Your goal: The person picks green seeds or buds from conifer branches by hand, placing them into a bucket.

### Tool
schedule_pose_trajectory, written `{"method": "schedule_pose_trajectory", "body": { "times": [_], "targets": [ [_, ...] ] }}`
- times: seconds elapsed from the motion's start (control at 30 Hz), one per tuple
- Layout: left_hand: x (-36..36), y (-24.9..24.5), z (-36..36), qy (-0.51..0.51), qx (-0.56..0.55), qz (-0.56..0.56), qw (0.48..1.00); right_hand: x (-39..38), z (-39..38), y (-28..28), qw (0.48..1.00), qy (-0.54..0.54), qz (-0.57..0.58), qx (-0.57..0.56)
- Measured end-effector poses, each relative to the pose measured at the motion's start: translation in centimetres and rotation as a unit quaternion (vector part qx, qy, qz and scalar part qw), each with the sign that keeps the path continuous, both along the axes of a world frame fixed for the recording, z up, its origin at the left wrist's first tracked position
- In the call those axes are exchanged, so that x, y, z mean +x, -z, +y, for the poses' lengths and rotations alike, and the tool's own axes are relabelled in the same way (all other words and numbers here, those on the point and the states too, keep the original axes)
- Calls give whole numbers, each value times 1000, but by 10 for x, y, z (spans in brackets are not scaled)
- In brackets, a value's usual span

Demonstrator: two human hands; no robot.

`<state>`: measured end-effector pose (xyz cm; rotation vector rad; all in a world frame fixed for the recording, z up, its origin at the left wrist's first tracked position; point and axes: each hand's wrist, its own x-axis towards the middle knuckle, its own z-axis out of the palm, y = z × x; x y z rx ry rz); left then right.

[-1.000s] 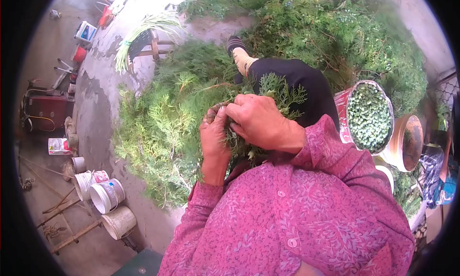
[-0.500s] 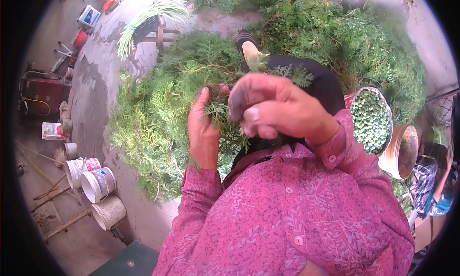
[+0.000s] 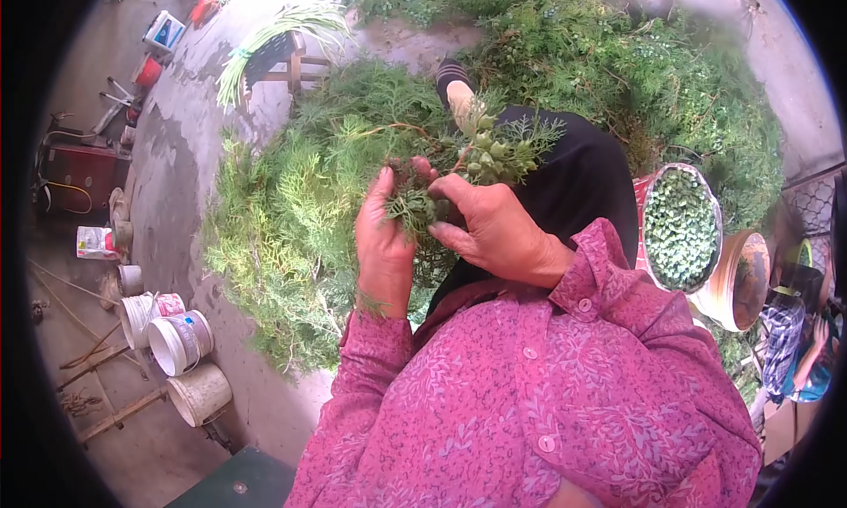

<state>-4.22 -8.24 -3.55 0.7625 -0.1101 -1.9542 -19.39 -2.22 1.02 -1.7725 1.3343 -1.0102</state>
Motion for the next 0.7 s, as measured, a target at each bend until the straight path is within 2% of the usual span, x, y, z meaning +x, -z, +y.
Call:
{"method": "schedule_pose_trajectory", "body": {
  "times": [0.2,0.27,0.4,0.47,0.5,0.57,0.6,0.67,0.7],
  "targets": [
    [-7,2,10,-12,-39,-51,998,-1,-4,15,998,2,-20,52],
    [-9,0,13,-10,-55,-54,997,1,-6,29,994,-3,-99,-43],
    [-17,-8,20,3,-96,-72,993,-5,-2,23,996,-4,-88,-25],
    [-22,-11,24,13,-115,-85,990,-10,0,14,996,-54,-12,65],
    [-24,-11,24,17,-126,-110,986,-12,0,12,996,-53,-12,65],
    [-25,-10,27,22,-134,-135,981,-16,-3,9,964,-100,-108,222],
    [-25,-8,28,35,-159,-175,971,-20,-4,5,964,-100,-109,222],
    [-25,-4,30,49,-184,-214,958,-27,-5,-4,855,-110,-290,416],
    [-24,-2,32,56,-184,-239,952,-28,-4,0,845,-107,-313,420]
  ]
}}
